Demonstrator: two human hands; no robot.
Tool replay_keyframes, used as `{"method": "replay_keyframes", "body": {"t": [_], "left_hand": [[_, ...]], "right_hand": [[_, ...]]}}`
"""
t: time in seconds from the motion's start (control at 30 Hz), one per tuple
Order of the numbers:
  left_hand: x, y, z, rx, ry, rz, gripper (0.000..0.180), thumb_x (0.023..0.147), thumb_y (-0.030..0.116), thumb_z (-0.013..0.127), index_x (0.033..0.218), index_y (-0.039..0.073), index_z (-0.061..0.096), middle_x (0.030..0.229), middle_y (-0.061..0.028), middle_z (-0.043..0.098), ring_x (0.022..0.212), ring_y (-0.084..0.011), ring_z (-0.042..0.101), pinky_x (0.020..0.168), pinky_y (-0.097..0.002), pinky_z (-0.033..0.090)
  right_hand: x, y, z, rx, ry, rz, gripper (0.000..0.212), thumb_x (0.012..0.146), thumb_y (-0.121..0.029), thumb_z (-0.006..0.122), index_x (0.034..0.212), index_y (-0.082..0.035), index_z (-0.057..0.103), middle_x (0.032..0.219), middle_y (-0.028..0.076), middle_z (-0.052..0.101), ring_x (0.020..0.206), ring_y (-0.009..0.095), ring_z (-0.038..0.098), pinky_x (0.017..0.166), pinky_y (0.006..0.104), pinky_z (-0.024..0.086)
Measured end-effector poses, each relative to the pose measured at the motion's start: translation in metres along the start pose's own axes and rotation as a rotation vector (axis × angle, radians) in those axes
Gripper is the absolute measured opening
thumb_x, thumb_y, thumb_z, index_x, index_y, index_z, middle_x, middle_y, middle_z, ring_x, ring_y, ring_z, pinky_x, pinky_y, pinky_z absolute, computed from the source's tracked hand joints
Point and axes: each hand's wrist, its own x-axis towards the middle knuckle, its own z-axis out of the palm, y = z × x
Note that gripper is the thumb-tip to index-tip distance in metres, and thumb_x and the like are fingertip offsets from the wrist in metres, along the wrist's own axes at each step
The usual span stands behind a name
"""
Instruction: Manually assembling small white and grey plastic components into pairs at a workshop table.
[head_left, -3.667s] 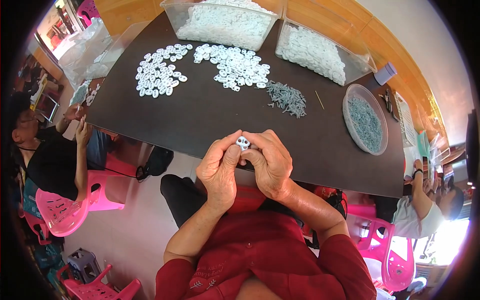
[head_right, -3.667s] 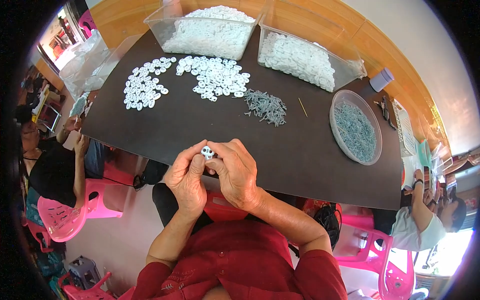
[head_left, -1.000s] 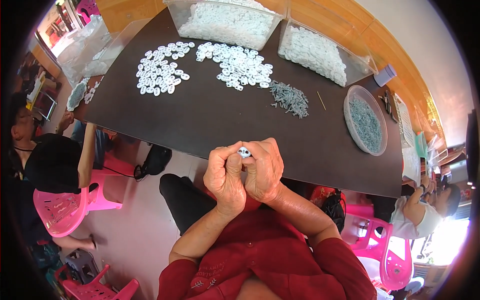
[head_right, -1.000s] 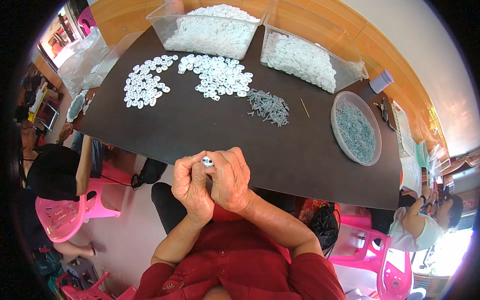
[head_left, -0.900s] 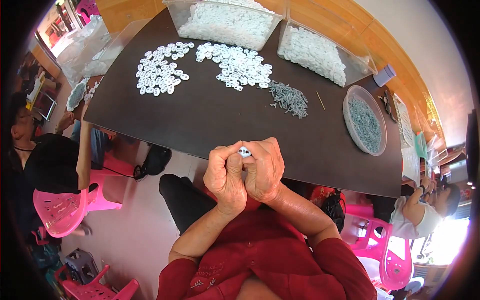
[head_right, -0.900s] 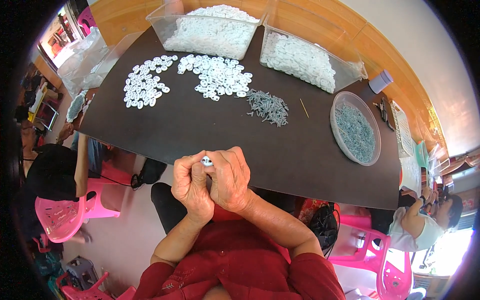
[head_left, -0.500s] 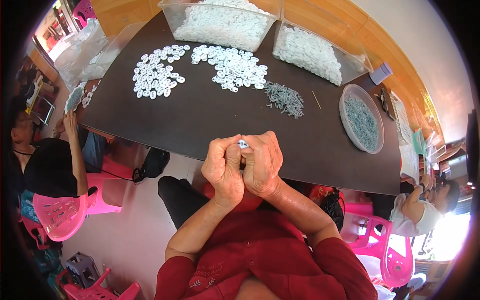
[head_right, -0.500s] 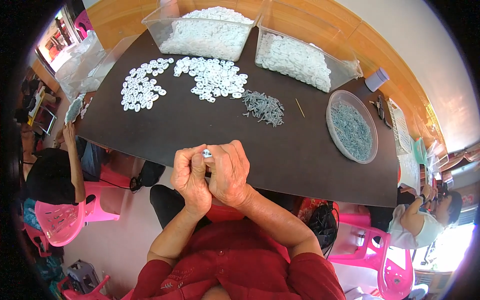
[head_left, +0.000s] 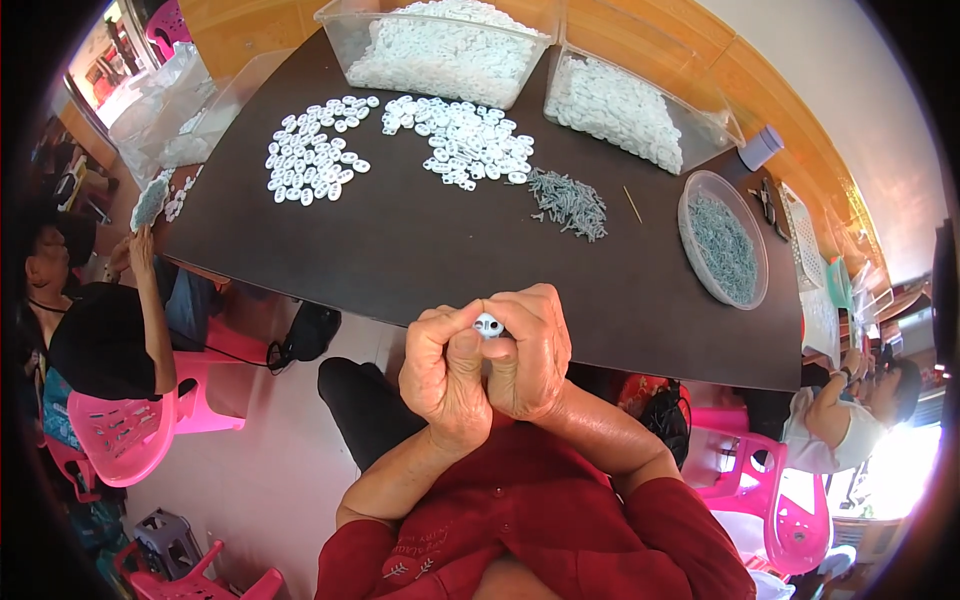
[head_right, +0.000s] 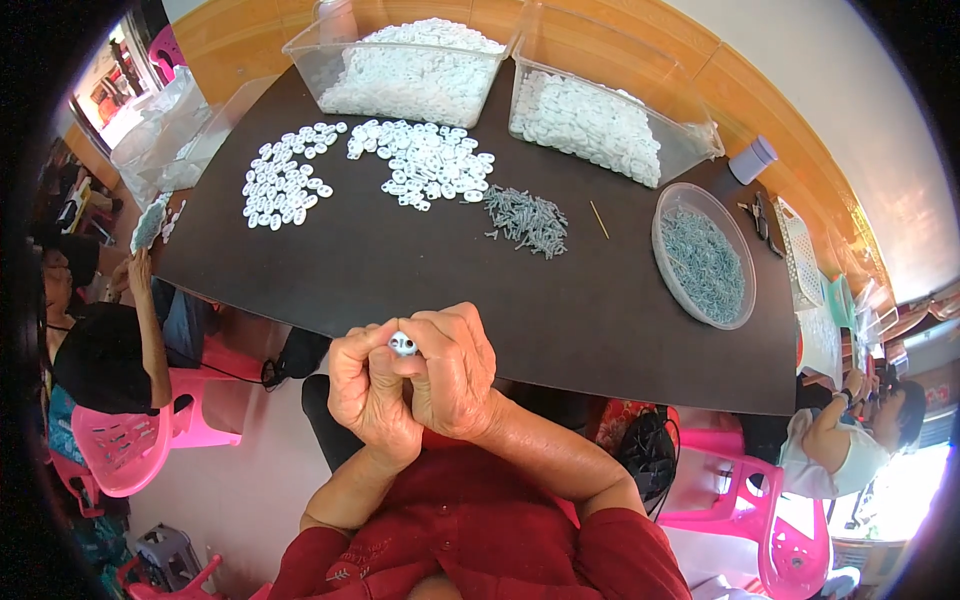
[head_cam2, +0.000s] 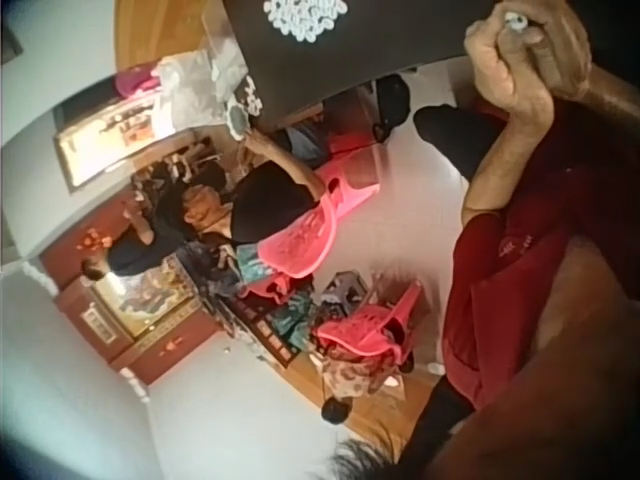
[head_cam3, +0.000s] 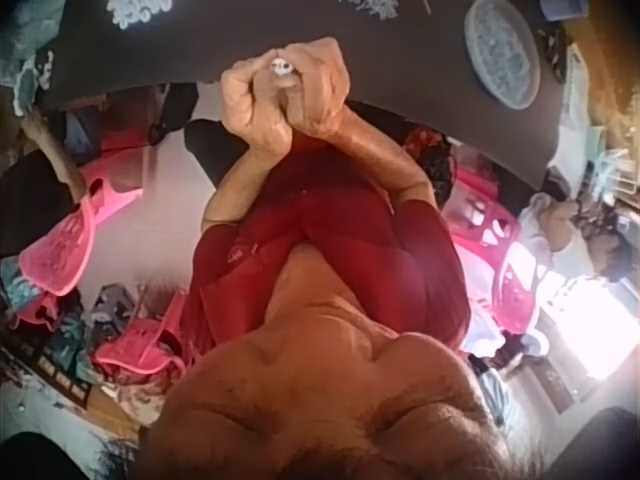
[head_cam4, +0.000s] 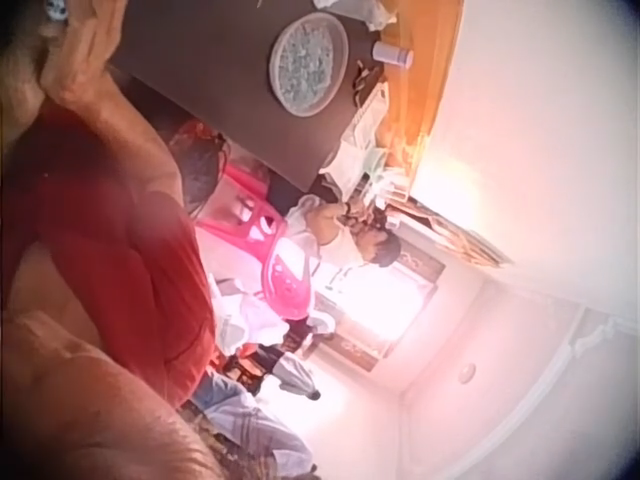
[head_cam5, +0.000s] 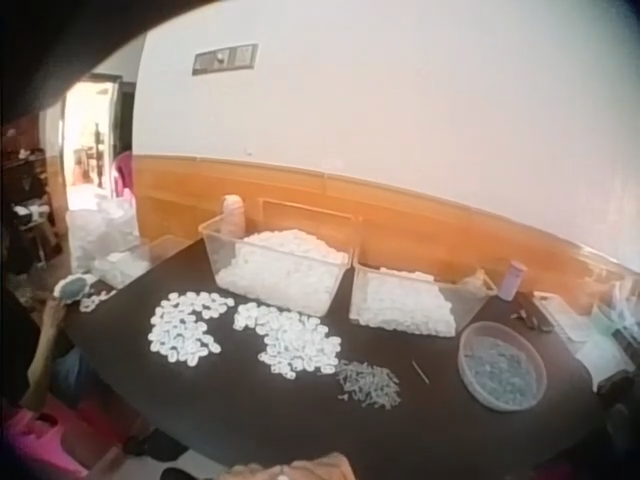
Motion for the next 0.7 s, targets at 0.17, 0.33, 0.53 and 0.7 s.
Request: {"method": "replay_keyframes", "body": {"t": [0.17,0.33,0.53,0.7], "left_hand": [[-0.002,-0.001,-0.002,0.105,0.008,0.076,0.017,0.092,0.01,0.054,0.099,-0.005,0.057,0.078,-0.0071,0.056,0.068,-0.0122,0.051,0.059,-0.0231,0.042],[-0.002,-0.005,0.0,0.14,-0.012,0.077,0.015,0.094,0.011,0.052,0.099,-0.002,0.056,0.076,-0.0003,0.051,0.068,-0.0066,0.041,0.061,-0.0204,0.036],[-0.003,-0.011,0.0,0.169,-0.024,0.021,0.014,0.094,0.01,0.052,0.097,-0.002,0.058,0.077,-0.0009,0.052,0.07,-0.0058,0.043,0.061,-0.0194,0.037],[0.002,-0.011,0.001,0.113,-0.04,-0.052,0.016,0.094,0.01,0.051,0.101,-0.003,0.058,0.084,-0.0024,0.056,0.074,-0.0055,0.047,0.065,-0.0191,0.04]], "right_hand": [[-0.001,0.001,-0.002,0.004,-0.022,0.002,0.028,0.07,-0.003,0.067,0.094,0.005,0.055,0.08,0.013,0.056,0.063,0.024,0.053,0.054,0.0314,0.043],[-0.007,0.005,-0.003,-0.019,-0.032,0.004,0.028,0.068,0.0,0.067,0.093,0.004,0.055,0.078,0.012,0.055,0.062,0.023,0.052,0.053,0.0312,0.042],[-0.009,0.011,-0.003,-0.051,-0.053,-0.014,0.03,0.066,0.003,0.065,0.094,0.003,0.055,0.077,0.011,0.055,0.061,0.023,0.051,0.052,0.0315,0.041],[-0.006,0.014,-0.005,0.006,-0.083,0.076,0.033,0.068,0.004,0.064,0.1,0.004,0.055,0.085,0.015,0.057,0.069,0.026,0.053,0.057,0.0337,0.045]]}}
